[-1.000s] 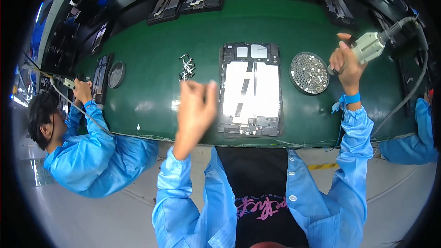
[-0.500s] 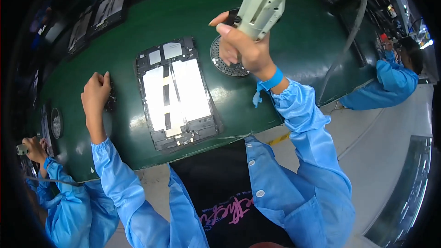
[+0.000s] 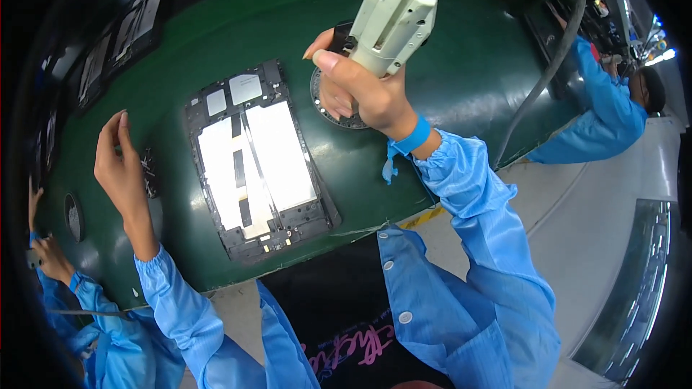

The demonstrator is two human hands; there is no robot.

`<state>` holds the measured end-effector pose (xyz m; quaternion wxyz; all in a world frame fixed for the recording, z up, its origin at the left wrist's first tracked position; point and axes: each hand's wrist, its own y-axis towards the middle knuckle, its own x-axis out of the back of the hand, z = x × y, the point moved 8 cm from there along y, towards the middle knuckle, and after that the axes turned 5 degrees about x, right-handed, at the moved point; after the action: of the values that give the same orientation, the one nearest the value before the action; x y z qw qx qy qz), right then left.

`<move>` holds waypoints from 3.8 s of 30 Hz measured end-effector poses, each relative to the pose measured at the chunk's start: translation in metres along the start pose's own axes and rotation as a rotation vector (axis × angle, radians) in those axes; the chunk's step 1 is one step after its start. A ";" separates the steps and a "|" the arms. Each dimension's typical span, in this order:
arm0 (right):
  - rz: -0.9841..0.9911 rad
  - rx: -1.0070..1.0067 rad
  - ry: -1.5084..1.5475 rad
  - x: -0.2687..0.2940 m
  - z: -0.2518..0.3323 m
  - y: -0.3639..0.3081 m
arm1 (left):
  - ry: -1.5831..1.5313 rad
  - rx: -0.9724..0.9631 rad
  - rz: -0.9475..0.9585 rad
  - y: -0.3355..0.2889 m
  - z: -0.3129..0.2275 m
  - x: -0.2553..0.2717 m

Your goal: The person takes tablet assemblies from a conveyor line, places metal brackets onto each tablet, fastens them with screws using an electric screwdriver, and returns the assembled tablets to the conveyor line.

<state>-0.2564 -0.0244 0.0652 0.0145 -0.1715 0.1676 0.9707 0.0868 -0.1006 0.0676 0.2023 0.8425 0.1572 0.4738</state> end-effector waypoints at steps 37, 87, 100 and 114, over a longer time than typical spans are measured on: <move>-0.004 0.162 0.066 0.009 0.028 0.004 | -0.673 0.311 0.567 -0.003 -0.019 -0.073; 0.036 0.194 -0.118 -0.001 0.035 0.003 | -0.596 0.193 0.766 -0.006 -0.008 -0.091; 0.068 0.106 -0.007 -0.041 0.024 0.010 | -0.551 0.075 0.701 -0.036 -0.023 -0.068; 0.264 0.006 -0.046 -0.183 -0.042 0.046 | -0.710 -0.117 0.684 -0.050 -0.024 -0.055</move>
<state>-0.0746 -0.0760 0.1040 -0.1088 -0.1257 0.1914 0.9673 0.0343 -0.0777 0.0138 0.1233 0.9425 -0.2337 0.2048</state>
